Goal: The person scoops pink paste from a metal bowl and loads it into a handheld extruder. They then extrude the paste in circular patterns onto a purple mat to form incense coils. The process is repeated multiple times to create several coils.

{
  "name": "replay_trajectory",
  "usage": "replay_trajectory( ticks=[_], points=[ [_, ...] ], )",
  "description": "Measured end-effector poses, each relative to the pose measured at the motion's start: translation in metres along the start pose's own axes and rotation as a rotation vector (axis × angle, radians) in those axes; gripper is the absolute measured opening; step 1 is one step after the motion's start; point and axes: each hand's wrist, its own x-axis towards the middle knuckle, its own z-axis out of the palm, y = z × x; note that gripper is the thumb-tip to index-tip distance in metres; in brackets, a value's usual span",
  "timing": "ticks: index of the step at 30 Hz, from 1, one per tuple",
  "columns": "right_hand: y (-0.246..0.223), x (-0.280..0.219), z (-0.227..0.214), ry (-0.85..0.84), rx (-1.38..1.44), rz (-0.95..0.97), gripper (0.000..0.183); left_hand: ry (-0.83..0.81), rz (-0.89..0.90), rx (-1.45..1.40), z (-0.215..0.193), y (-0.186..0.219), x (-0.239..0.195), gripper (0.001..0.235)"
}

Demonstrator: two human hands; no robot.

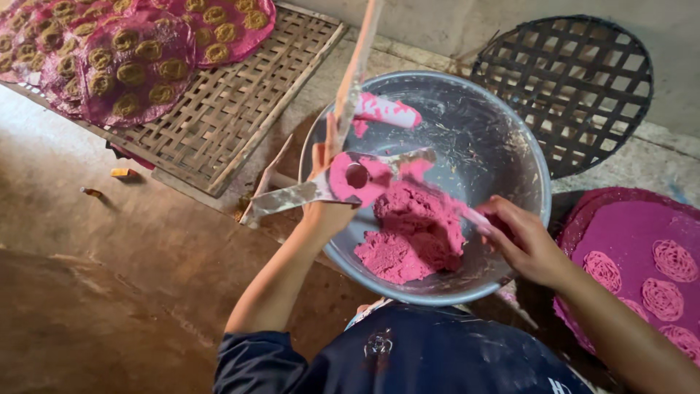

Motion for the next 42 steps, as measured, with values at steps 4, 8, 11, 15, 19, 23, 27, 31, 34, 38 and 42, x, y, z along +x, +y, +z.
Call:
replay_trajectory(
  ticks=[4,8,11,15,19,23,27,31,34,38,42],
  points=[
    [-0.005,0.016,0.032,0.146,-0.257,-0.065,0.042,0.015,0.049,0.067,0.01,0.02,0.005,0.099],
    [-0.008,0.015,0.06,0.162,-0.225,-0.362,0.049,0.081,0.245,0.267,0.015,0.009,0.023,0.088],
    [-0.012,0.018,0.053,-0.015,-0.216,0.147,0.05,0.102,0.282,0.317,0.023,-0.001,0.023,0.067],
    [-0.016,0.031,0.053,0.043,-0.145,-0.066,0.046,0.061,0.123,0.091,0.035,0.002,0.019,0.087],
    [-0.008,0.026,0.062,0.051,-0.142,-0.213,0.045,0.082,0.184,0.193,0.029,0.004,0.025,0.085],
    [0.012,0.019,0.058,-0.002,-0.009,0.181,0.052,0.13,0.345,0.325,0.023,0.001,0.02,0.064],
    [0.015,0.026,0.069,0.076,0.038,0.161,0.056,0.09,0.289,0.244,0.033,0.003,0.016,0.095],
    [0.004,0.021,0.066,0.083,-0.139,-0.254,0.042,-0.025,0.071,0.189,0.029,0.001,0.016,0.105],
    [0.001,0.019,0.035,0.031,-0.157,0.268,0.046,-0.012,0.098,0.262,0.021,0.004,0.013,0.101],
    [0.0,0.021,-0.006,0.02,-0.314,0.099,0.043,-0.016,0.135,0.265,0.022,0.015,-0.002,0.101],
    [-0.01,0.001,-0.051,0.052,-0.295,0.347,0.048,-0.115,0.116,-0.115,0.017,0.006,-0.013,0.123]
  ],
)
